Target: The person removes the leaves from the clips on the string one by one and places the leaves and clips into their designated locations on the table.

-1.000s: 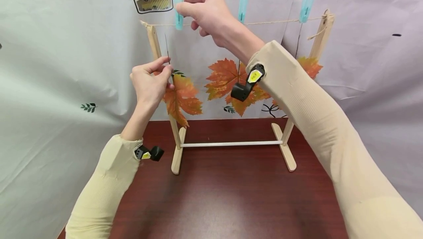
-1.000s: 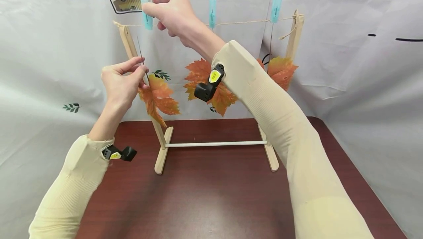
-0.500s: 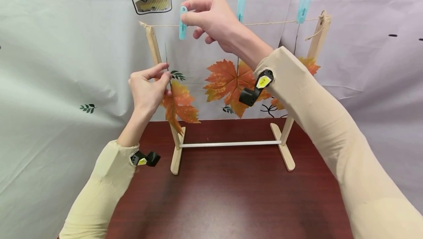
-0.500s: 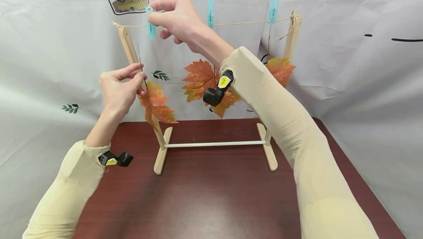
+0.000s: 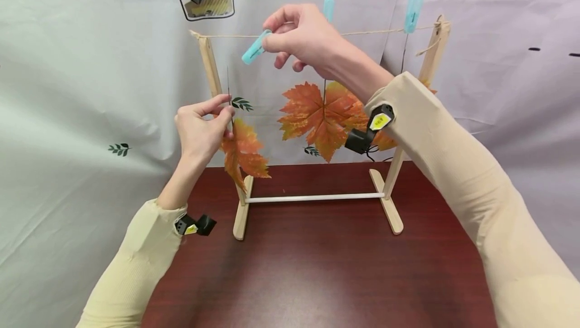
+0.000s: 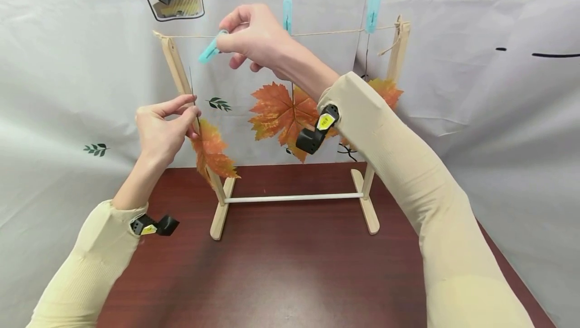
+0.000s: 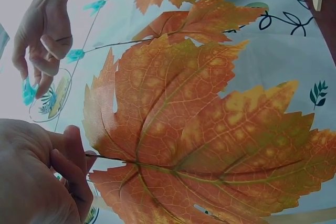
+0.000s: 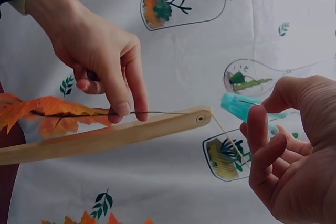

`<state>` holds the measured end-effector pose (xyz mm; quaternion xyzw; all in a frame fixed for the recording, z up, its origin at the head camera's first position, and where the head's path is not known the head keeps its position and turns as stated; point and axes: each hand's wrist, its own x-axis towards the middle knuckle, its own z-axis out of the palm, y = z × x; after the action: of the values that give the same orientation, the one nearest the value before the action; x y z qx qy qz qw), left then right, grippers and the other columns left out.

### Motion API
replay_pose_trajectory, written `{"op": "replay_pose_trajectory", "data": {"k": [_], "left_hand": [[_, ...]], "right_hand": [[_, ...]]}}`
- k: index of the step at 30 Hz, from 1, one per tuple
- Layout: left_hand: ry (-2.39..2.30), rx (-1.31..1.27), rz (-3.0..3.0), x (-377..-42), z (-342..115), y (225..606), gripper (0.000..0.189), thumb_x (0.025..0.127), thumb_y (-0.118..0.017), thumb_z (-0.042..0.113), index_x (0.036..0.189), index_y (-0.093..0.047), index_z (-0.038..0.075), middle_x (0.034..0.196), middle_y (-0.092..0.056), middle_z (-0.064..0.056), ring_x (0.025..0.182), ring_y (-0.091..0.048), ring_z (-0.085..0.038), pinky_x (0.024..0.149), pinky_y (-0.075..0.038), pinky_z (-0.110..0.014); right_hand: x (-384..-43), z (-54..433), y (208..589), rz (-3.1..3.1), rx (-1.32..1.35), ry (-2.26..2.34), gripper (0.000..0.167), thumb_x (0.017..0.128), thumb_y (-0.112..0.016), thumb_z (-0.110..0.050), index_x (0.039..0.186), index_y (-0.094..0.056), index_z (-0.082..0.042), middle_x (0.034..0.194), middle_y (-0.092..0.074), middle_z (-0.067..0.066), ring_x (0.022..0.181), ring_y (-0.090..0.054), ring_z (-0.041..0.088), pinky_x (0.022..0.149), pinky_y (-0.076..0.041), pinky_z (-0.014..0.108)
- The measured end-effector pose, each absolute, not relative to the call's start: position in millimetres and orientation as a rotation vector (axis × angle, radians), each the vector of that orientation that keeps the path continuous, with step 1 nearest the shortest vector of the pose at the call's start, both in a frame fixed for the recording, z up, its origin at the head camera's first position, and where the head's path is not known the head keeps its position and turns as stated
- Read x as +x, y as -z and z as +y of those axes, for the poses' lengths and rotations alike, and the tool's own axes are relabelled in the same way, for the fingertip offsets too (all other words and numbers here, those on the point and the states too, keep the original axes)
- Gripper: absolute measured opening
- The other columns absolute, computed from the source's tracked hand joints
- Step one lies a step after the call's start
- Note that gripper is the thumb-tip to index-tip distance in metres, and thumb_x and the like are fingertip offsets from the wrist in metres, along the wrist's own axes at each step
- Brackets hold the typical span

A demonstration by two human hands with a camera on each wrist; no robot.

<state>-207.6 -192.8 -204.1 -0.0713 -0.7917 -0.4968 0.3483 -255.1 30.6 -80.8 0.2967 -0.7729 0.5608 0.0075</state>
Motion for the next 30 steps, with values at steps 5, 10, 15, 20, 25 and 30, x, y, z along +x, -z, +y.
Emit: {"op": "replay_pose_trajectory", "data": {"k": [5,10,15,20,25,30], "left_hand": [[1.298,-0.198,-2.056,-203.5,-195.5,208.3,0.021,0.089,-0.070,0.010,0.109,-0.079,0.008,0.072,-0.067,0.004,0.041,-0.059,-0.008,0.039,-0.045,-0.019],[1.295,-0.205,-2.062,-199.2,-198.6,213.5,0.022,0.089,-0.070,0.007,0.108,-0.079,0.008,0.074,-0.068,0.003,0.041,-0.059,-0.009,0.038,-0.042,-0.018],[1.287,-0.210,-2.086,-195.0,-200.3,218.1,0.022,0.089,-0.070,0.005,0.109,-0.079,0.007,0.076,-0.070,0.001,0.041,-0.058,-0.007,0.038,-0.039,-0.016],[1.261,-0.216,-2.107,-190.3,-202.0,223.7,0.022,0.089,-0.070,0.005,0.109,-0.078,0.005,0.082,-0.072,-0.011,0.040,-0.058,-0.005,0.036,-0.038,-0.016],[1.232,-0.215,-2.127,-186.7,-205.5,230.0,0.021,0.089,-0.069,0.004,0.108,-0.078,0.004,0.085,-0.073,-0.015,0.040,-0.059,-0.008,0.036,-0.039,-0.016],[1.220,-0.222,-2.141,-183.6,-210.0,237.2,0.021,0.088,-0.069,0.000,0.107,-0.078,0.002,0.082,-0.071,-0.015,0.039,-0.058,-0.007,0.035,-0.037,-0.016]], "right_hand": [[-251.6,40.3,86.7,-2.406,0.969,-1.772,0.028,0.091,-0.068,-0.008,0.116,-0.057,-0.008,0.101,-0.070,0.010,0.070,-0.063,0.027,0.046,-0.038,0.023],[-248.5,48.0,90.2,-2.389,0.977,-1.803,0.027,0.089,-0.068,-0.005,0.113,-0.057,-0.009,0.104,-0.072,0.011,0.068,-0.061,0.029,0.045,-0.038,0.023],[-245.6,57.2,96.8,-2.380,0.990,-1.824,0.026,0.090,-0.071,-0.004,0.111,-0.056,-0.008,0.103,-0.072,0.012,0.063,-0.061,0.027,0.045,-0.040,0.023],[-242.9,69.3,105.4,-2.367,0.985,-1.843,0.026,0.090,-0.072,-0.004,0.111,-0.057,-0.007,0.104,-0.071,0.013,0.059,-0.056,0.023,0.044,-0.038,0.022],[-241.0,80.9,116.2,-2.357,0.962,-1.867,0.026,0.090,-0.072,-0.004,0.110,-0.057,-0.006,0.102,-0.071,0.014,0.056,-0.053,0.020,0.044,-0.038,0.022],[-239.9,91.3,128.5,-2.381,0.903,-1.882,0.026,0.090,-0.073,-0.005,0.110,-0.057,-0.007,0.105,-0.070,0.016,0.056,-0.053,0.020,0.043,-0.036,0.022]]}}
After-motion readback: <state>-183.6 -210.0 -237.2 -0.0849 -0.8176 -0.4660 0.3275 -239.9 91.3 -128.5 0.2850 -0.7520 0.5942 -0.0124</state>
